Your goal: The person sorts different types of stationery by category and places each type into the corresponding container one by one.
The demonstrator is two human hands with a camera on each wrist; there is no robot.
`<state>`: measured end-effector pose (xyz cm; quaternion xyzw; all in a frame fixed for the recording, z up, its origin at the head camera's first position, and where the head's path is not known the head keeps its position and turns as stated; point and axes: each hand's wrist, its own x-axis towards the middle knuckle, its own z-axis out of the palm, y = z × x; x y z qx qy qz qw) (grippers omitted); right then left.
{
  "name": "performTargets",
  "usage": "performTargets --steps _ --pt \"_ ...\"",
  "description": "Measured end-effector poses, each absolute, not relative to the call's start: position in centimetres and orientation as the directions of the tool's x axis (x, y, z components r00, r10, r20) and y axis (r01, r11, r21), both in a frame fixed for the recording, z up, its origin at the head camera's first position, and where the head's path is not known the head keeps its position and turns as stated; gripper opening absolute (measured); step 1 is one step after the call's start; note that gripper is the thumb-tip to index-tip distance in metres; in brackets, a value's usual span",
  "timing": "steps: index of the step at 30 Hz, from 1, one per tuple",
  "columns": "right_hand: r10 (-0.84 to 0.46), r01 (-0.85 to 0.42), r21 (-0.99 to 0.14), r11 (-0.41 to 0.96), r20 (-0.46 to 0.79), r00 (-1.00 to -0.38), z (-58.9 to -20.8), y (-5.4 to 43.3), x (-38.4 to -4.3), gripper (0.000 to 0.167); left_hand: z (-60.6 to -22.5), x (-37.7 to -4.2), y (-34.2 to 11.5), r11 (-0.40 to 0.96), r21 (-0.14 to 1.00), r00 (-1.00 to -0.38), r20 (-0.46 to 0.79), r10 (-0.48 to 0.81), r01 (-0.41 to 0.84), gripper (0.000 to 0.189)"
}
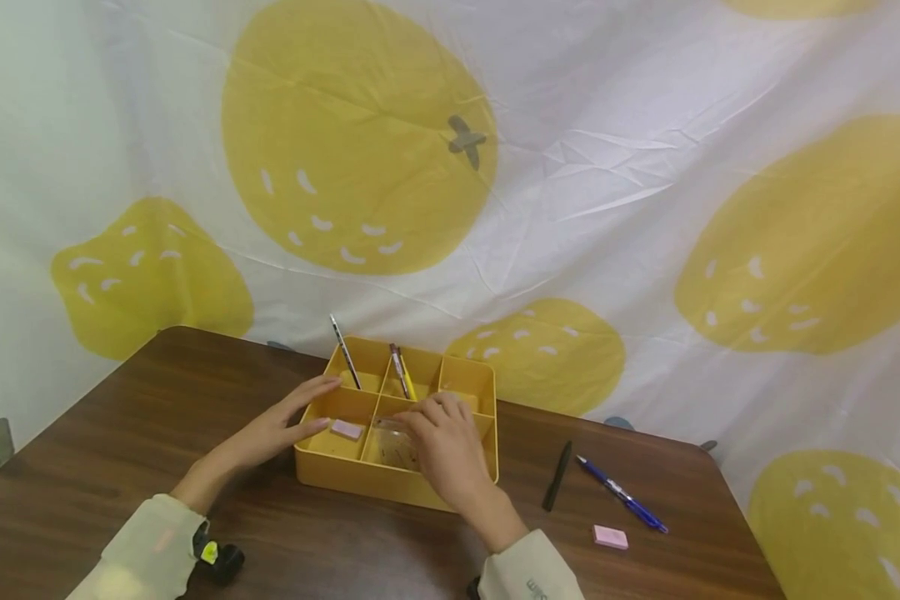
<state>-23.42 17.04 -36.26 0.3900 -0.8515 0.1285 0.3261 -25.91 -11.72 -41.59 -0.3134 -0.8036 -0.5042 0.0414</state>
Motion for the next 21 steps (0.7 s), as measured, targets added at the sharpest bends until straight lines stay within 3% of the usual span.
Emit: performTargets --steps 10,21 --pt "-0.601 -0.711 0.075 0.7 0.6 -0.528 -35.93 17.38 -23.28 0.033 -41.62 -25.81 -11.51 0.291 0.782 -0.796 0.388 0.464 0.551 0.059" --pt "-0.596 -0.723 0.058 0.688 0.614 -0.517 -36.1 17.79 -23.6 0.038 -41.54 -25.89 -11.4 0.286 0.782 -0.795 0.394 0.461 0.554 0.058"
